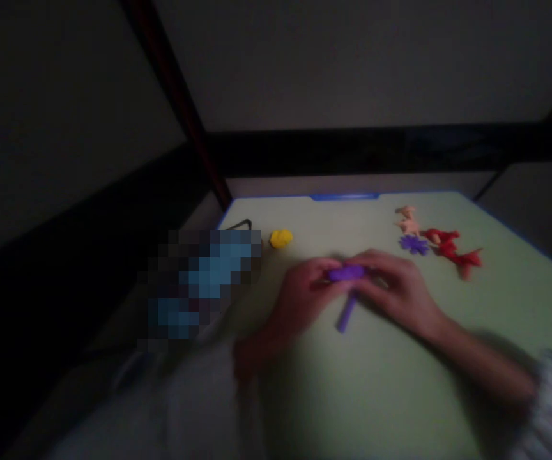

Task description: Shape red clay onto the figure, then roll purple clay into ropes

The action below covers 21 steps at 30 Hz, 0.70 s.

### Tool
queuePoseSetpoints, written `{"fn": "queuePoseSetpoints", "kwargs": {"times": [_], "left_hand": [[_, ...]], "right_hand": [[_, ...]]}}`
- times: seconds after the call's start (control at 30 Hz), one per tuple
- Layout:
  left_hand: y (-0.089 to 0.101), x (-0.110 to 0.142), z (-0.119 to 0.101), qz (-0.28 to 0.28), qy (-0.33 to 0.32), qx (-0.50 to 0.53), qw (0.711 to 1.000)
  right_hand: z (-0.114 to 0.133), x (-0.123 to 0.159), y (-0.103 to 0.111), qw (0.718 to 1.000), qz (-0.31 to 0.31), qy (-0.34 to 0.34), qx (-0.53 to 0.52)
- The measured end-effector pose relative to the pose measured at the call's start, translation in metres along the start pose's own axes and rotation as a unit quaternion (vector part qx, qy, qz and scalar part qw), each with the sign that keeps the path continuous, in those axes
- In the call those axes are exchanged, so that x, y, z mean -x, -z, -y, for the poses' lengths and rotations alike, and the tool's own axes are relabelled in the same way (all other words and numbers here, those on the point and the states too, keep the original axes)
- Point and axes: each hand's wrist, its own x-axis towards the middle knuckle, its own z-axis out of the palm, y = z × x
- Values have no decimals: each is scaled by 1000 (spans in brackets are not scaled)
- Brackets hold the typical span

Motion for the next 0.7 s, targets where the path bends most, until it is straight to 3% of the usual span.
{"fn": "queuePoseSetpoints", "kwargs": {"times": [0.17, 0.27, 0.43, 0.57, 0.7], "left_hand": [[1, -2, 6, 2, 29, -14, 999], [-1, 0, 6, 9, 13, -1, 1000], [-4, 5, 0, 11, -6, -63, 998], [-1, 2, 3, 11, 6, 1, 1000], [4, -4, 10, -31, -4, 15, 999]], "right_hand": [[0, 0, 0, 1000, 9, 19, 1], [1, 1, -1, 999, 21, 19, 46], [3, 4, -4, 995, 25, 14, 97], [4, 3, -3, 997, 12, -16, 69], [3, -1, 0, 999, -3, -40, 3]]}}
